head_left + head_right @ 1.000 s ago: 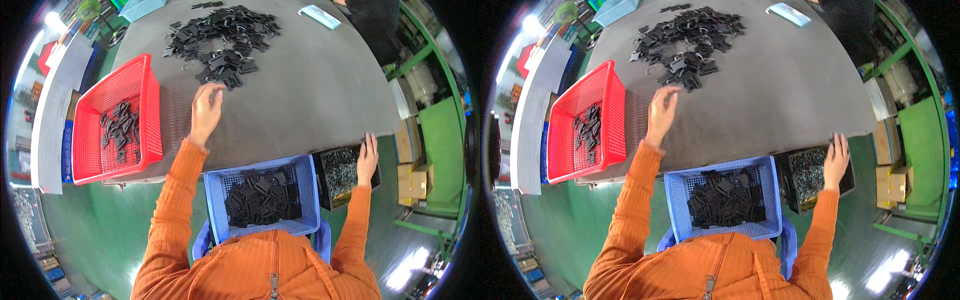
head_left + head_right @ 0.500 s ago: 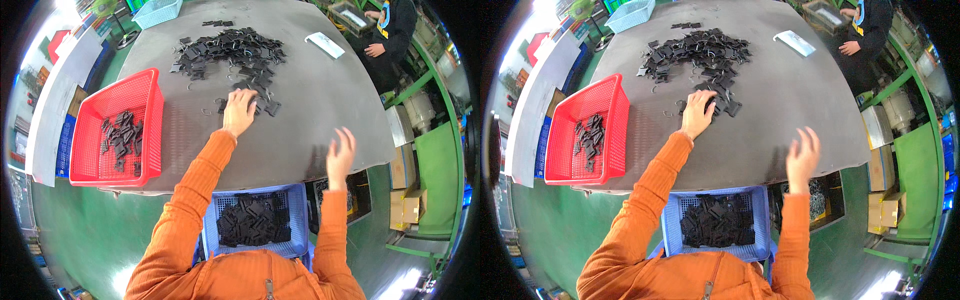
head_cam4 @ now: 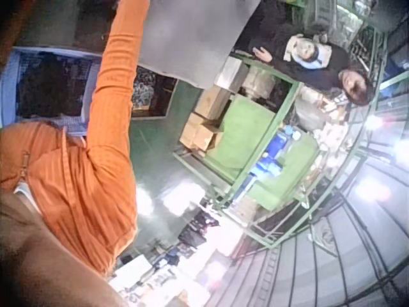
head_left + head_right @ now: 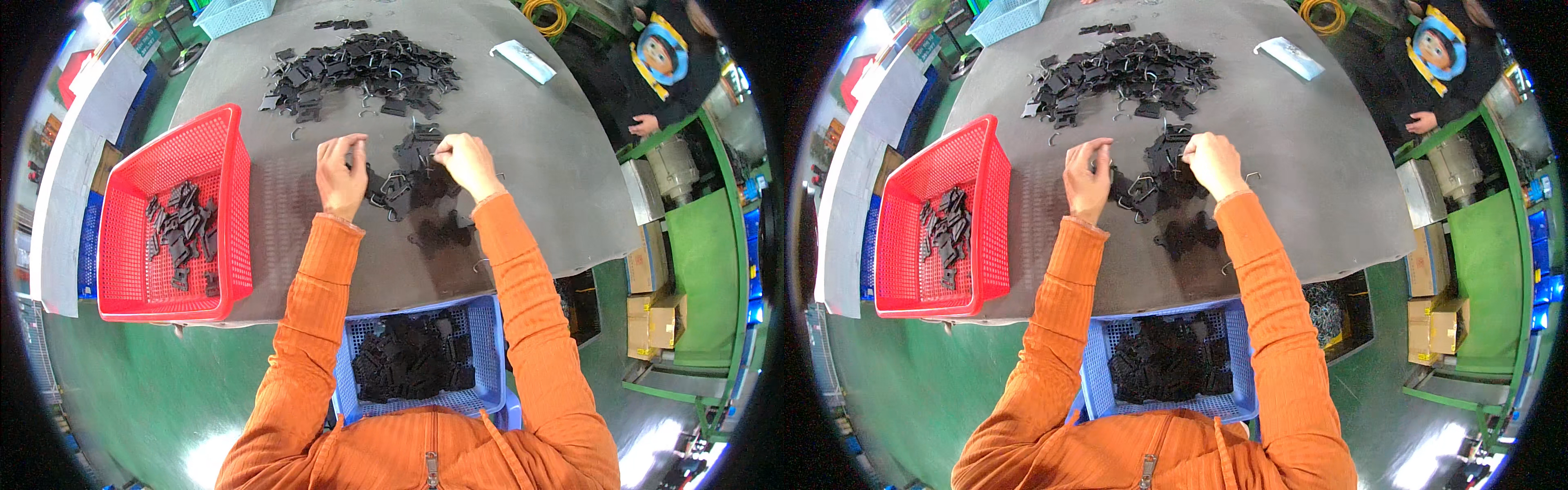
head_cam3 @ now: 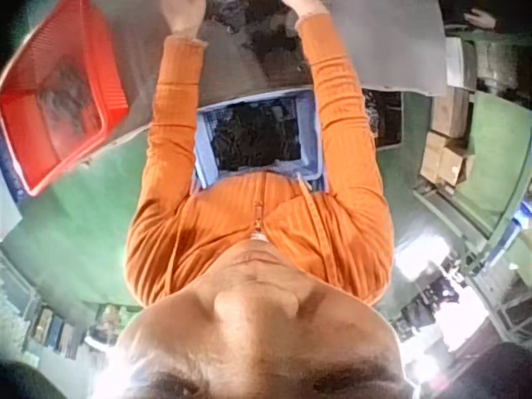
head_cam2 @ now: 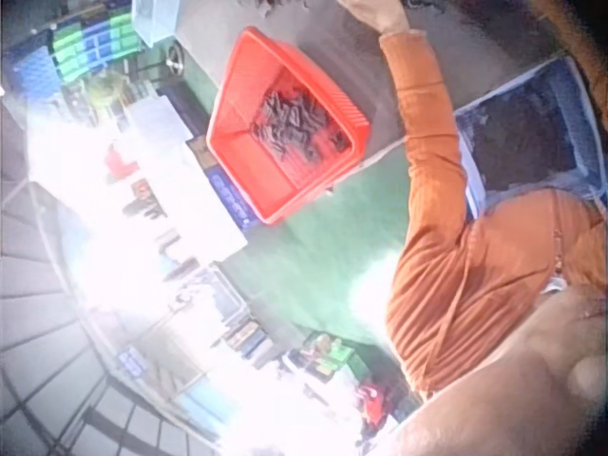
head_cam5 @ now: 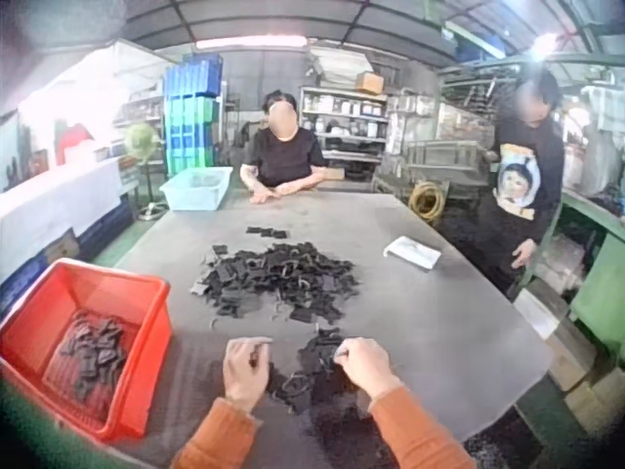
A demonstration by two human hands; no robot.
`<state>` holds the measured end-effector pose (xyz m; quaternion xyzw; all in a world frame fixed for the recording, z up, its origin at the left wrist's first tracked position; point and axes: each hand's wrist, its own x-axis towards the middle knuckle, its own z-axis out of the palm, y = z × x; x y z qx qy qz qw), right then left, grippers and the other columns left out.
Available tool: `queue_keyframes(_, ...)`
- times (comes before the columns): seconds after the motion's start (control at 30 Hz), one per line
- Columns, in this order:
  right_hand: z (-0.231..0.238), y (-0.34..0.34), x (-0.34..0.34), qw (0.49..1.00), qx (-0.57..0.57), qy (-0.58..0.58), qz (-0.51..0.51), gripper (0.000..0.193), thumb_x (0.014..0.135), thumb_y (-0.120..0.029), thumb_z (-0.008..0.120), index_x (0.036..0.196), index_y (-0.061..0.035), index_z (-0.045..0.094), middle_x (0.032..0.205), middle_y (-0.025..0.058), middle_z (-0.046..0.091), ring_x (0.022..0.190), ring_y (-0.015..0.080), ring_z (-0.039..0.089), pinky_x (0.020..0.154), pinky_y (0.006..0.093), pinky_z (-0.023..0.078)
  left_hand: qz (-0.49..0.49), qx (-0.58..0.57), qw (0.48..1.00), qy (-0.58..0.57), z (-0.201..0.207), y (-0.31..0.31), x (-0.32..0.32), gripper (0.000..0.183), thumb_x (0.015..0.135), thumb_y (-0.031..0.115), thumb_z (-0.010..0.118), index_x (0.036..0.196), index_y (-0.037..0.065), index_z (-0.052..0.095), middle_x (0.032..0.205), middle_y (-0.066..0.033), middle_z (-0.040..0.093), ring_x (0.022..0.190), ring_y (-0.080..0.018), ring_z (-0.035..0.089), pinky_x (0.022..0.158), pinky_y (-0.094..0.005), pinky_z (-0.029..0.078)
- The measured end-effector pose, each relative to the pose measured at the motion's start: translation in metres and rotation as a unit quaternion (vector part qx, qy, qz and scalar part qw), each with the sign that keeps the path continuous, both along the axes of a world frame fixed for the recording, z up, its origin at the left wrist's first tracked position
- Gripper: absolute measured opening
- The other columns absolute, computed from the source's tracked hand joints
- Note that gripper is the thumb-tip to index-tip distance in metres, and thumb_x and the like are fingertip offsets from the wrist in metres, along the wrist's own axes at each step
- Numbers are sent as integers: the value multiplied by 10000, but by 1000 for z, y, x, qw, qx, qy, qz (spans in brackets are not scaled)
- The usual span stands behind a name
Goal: The person attaches metal clips to black plastic components by hand at a workbench and places the finished pieces into a blue plastic basket.
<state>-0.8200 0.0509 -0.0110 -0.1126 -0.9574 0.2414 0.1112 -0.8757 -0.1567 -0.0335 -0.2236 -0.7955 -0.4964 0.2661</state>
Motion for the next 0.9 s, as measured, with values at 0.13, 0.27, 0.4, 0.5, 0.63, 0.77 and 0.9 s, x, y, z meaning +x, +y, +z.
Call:
queue_keyframes(0.13,21,3,9,985,-155,72,-2,110,737,-109,688,810,-28,675,691,98,661,608,163,630,604,283,505,-60,-37,994,86,-1,12,10,225,732,-9,619,931,91,643,951,-66,620,940,-265,547,821,-363,457)
queue_keyframes(0.27,22,11,23,930,-346,123,-2,98,791,-78,656,857,-6,660,689,61,648,559,89,593,532,214,484,-117,-43,990,72,-4,18,16,221,726,-20,616,922,82,639,936,-62,623,925,-271,552,816,-365,463)
queue_keyframes(0.4,42,20,37,983,-182,-28,-21,123,772,-83,661,885,-35,667,726,76,658,593,150,623,578,292,499,-108,-53,990,71,-6,17,15,192,733,-23,602,895,74,635,919,-60,623,904,-272,554,799,-363,464)
queue_keyframes(0.5,52,35,51,991,126,-44,-24,142,749,-117,650,880,-143,699,855,94,647,818,287,615,694,391,476,-98,-57,991,66,-7,16,15,174,738,-24,595,877,72,636,898,-60,622,891,-268,557,785,-361,465)
queue_keyframes(0.63,61,42,58,991,102,88,-10,133,769,-112,629,874,-151,701,794,95,600,774,289,596,673,402,468,-103,-67,991,59,-8,18,18,177,739,-31,589,878,68,637,894,-60,623,886,-264,558,778,-356,467)
queue_keyframes(0.77,64,34,56,992,60,113,10,121,756,-84,636,853,-128,693,773,98,584,741,289,590,661,386,461,-107,-72,990,57,-9,18,12,187,742,-34,588,890,65,645,906,-67,630,894,-262,563,789,-349,465)
queue_keyframes(0.9,53,42,60,989,132,47,40,180,742,-20,632,902,-91,670,811,93,602,772,287,601,665,394,460,-105,-75,991,40,-12,16,17,199,752,-35,582,914,61,649,926,-77,636,907,-264,566,803,-347,457)
